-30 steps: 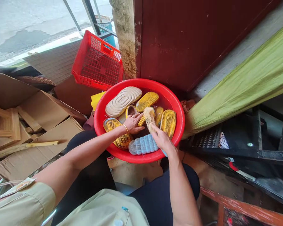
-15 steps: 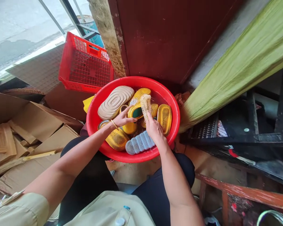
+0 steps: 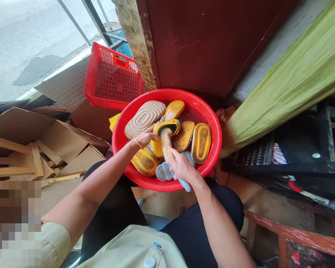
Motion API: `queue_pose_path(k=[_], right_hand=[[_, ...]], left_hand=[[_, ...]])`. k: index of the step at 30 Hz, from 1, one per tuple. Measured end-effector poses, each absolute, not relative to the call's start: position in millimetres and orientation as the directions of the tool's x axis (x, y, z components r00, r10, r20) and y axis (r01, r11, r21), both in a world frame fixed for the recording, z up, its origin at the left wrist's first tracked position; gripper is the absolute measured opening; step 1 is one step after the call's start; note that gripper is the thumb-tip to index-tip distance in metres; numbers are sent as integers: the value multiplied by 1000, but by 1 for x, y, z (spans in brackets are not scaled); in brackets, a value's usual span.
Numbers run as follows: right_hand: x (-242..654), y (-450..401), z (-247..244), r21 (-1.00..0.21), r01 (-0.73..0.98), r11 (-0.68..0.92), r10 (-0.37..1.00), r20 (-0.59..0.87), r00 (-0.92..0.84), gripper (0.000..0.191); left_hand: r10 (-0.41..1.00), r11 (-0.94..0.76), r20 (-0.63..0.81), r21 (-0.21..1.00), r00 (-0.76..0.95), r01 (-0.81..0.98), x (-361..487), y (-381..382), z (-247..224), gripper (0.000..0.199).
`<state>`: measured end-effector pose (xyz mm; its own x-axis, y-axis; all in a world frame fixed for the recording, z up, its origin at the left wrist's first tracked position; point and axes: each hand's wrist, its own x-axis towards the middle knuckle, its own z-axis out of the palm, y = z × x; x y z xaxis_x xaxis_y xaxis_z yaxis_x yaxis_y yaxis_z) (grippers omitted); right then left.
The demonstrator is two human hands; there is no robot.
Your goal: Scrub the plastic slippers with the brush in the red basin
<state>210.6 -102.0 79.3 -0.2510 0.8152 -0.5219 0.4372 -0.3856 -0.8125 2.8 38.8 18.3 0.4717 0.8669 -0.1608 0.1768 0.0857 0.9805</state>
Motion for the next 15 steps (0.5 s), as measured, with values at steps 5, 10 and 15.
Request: queue_pose_path(k=[5, 10, 15], right_hand=[[200, -65, 49, -835, 223, -503, 840, -533, -103, 43], [193, -35, 36, -837, 91, -539, 838, -544, -46, 28], [198, -56, 47, -864, 135, -485, 850, -502, -157, 17]], left_hand=[[790, -26, -150, 961, 595, 276, 12, 22, 28, 73], [845, -132, -204, 816, 495, 563, 21, 8, 29, 63], [914, -37, -256, 720, 314, 694, 20, 15, 26, 73]])
